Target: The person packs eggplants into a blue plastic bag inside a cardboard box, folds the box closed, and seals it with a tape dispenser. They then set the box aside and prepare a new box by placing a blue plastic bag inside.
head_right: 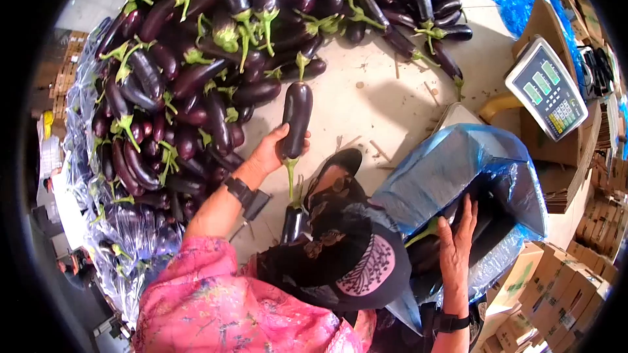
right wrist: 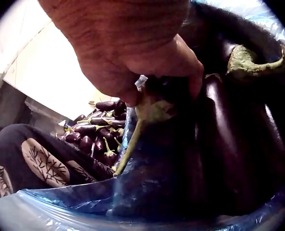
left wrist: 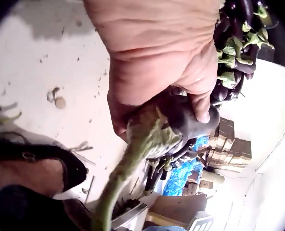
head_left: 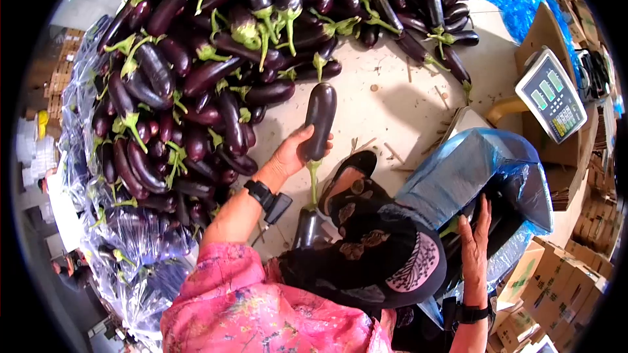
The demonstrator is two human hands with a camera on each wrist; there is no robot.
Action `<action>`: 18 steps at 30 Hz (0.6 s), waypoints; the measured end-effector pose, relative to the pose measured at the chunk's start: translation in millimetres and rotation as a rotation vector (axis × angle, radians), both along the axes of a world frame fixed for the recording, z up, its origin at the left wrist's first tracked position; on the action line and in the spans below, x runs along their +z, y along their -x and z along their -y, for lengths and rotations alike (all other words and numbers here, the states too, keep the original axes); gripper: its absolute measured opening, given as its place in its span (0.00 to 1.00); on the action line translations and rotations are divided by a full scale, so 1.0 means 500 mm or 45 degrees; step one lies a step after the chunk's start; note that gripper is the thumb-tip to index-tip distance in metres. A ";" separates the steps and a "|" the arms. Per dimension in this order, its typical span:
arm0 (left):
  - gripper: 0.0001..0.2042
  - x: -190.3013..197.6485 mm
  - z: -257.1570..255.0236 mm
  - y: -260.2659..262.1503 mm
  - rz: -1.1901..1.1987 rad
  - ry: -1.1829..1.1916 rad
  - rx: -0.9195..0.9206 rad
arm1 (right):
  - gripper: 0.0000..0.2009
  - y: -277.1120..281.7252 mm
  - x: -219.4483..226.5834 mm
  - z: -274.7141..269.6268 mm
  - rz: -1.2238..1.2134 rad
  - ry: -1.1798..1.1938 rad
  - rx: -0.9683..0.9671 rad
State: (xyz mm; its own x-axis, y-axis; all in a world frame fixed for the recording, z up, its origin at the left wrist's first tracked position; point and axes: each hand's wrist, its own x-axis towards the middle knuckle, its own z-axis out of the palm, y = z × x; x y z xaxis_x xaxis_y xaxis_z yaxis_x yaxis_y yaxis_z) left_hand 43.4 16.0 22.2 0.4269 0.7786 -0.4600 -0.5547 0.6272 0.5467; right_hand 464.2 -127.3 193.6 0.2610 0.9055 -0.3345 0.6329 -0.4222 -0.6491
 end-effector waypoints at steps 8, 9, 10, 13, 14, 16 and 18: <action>0.35 0.046 0.320 0.245 -0.989 0.113 -0.357 | 0.33 -0.015 -0.021 0.013 -0.203 -0.015 -0.056; 0.36 0.051 0.388 0.282 -1.229 0.136 -0.527 | 0.32 -0.007 -0.013 0.011 -0.236 0.009 -0.078; 0.38 0.011 0.480 0.338 -1.245 0.143 -0.728 | 0.33 -0.006 -0.013 0.012 -0.236 0.004 -0.075; 0.24 -0.044 0.682 0.409 -1.324 -0.250 -1.784 | 0.33 -0.001 -0.011 0.006 -0.183 0.002 -0.050; 0.27 -0.053 0.733 0.430 -1.250 -0.067 -1.421 | 0.34 -0.001 -0.013 0.004 -0.146 -0.002 -0.026; 0.28 -0.174 0.727 0.396 -1.796 -0.475 -1.463 | 0.34 -0.004 -0.022 0.003 -0.073 -0.012 0.014; 0.31 -0.137 0.541 0.235 -1.802 -0.356 -1.265 | 0.34 0.008 -0.011 -0.003 -0.067 0.027 0.006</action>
State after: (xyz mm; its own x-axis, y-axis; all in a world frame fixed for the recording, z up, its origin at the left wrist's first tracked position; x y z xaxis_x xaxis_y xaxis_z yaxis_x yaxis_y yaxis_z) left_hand -74.2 -254.5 -46.2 0.1725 0.6075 -0.7754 0.9048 0.2135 0.3686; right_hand 460.3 -125.9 188.0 0.2382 0.8992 -0.3670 0.5999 -0.4334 -0.6725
